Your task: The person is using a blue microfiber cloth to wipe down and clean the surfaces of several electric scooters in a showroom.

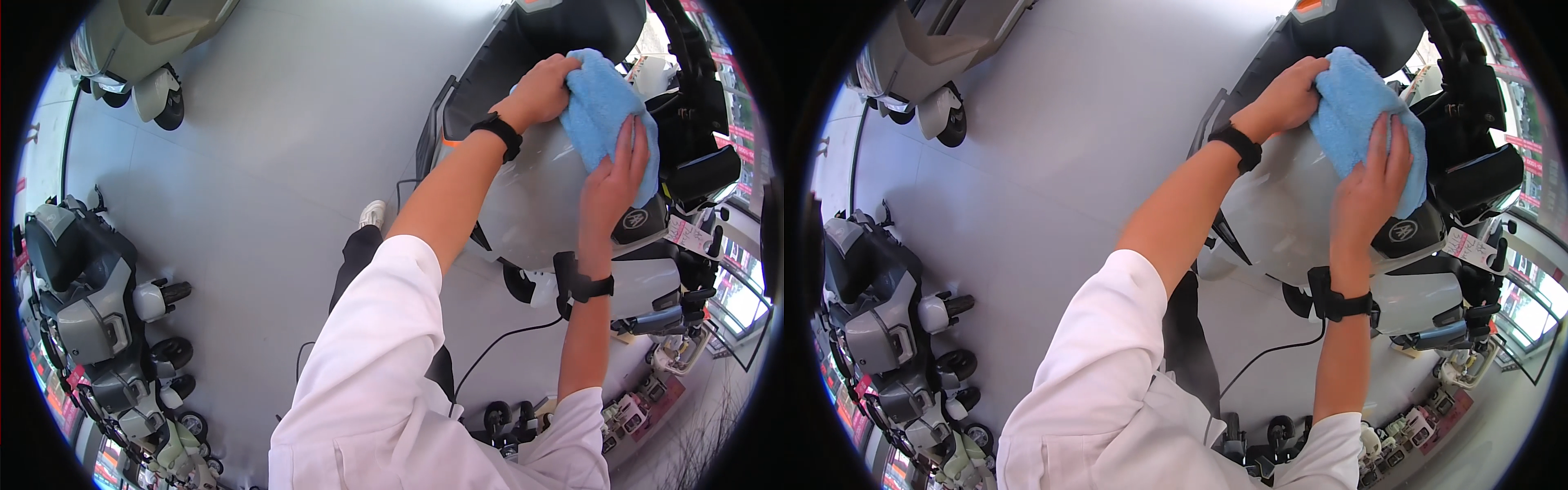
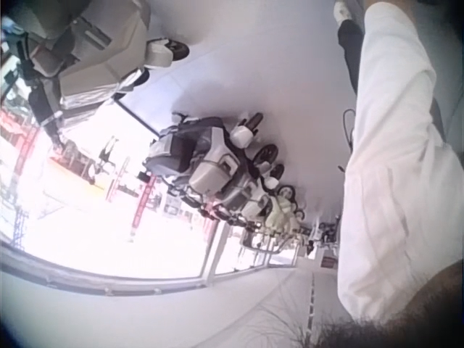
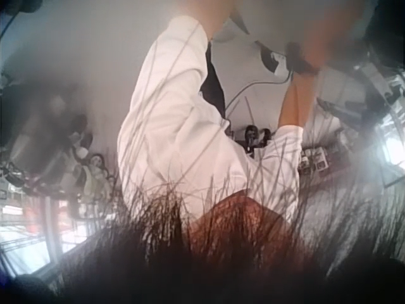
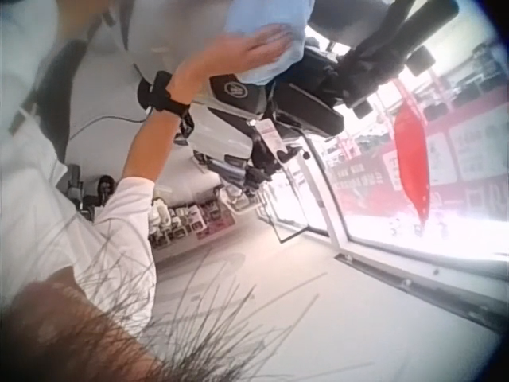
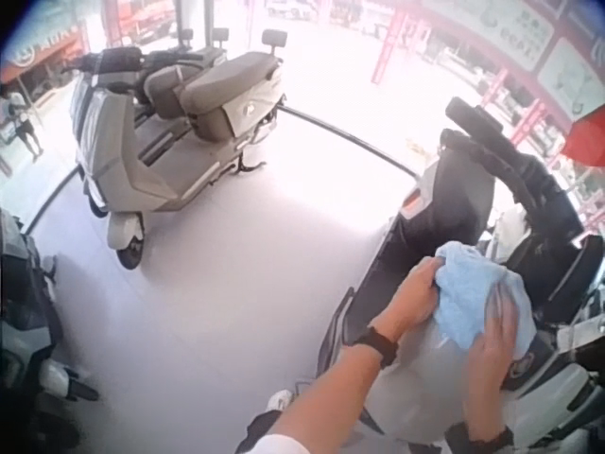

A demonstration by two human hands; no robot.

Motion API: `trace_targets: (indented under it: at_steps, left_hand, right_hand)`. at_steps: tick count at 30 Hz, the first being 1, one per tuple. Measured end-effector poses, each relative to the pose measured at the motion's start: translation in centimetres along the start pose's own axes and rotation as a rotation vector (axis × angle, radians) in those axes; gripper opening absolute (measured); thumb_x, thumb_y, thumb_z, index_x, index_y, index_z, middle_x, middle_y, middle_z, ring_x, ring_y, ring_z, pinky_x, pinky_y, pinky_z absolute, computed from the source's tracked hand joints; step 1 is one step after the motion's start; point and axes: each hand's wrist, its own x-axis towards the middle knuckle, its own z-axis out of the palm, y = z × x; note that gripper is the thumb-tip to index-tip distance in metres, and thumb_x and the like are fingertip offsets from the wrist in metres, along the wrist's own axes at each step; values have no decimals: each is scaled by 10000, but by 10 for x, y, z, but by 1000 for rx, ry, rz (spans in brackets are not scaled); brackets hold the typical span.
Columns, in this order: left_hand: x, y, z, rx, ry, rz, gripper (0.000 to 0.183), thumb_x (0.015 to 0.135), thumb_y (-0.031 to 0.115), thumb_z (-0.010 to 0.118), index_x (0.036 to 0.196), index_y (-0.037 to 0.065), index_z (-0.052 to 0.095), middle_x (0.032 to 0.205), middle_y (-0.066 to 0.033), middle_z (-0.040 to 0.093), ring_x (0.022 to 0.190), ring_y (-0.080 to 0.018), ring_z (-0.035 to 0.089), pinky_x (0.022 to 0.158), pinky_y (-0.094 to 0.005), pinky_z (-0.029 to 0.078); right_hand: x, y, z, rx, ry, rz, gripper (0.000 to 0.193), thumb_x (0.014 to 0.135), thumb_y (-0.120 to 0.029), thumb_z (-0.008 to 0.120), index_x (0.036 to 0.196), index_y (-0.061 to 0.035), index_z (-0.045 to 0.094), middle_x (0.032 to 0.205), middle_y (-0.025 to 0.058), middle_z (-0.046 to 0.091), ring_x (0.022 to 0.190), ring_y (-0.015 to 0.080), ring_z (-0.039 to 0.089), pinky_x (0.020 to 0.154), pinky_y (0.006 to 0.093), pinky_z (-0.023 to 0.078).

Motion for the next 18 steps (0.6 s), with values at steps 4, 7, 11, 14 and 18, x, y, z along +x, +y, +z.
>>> trace_targets:
  at_steps: [4,7,11,14,18]
  left_hand:
    - [-48,-48,-24,-233,-26,-218,326,796,18,559,1113,66,616,1121,-171,611,1075,-355,555,919,-359,444]
    - [-78,-75,-46,140,-190,115,262,800,118,613,1059,101,654,1116,-100,641,1088,-276,576,941,-329,440]
    - [-139,-84,-57,128,-140,-37,269,768,117,637,1037,106,650,1092,-90,641,1090,-296,566,968,-356,429]
    - [-156,-87,-66,173,-117,-9,276,747,98,646,1022,91,654,1059,-94,645,1054,-313,571,948,-365,434]
    - [-134,-78,-45,-48,-70,-129,233,783,120,656,1008,63,665,1061,-113,646,1003,-332,595,894,-358,463]
  right_hand:
    - [-13,-53,26,-132,-249,-151,497,795,31,534,1283,-65,543,1320,136,500,1250,333,454,1068,448,339]
    - [-37,-76,51,-120,-479,-169,450,807,-31,568,1255,-77,558,1297,138,519,1229,321,467,1036,431,356]
    - [-70,-85,67,-62,-656,-126,457,798,-1,552,1251,-63,553,1279,157,530,1201,318,489,1009,410,377]
    - [-81,-88,64,25,-619,-220,472,801,18,532,1264,-74,547,1290,141,525,1209,316,486,1007,407,381]
    - [-55,-64,34,133,-651,-146,516,784,45,537,1283,-89,538,1309,126,516,1225,313,477,1018,417,376]
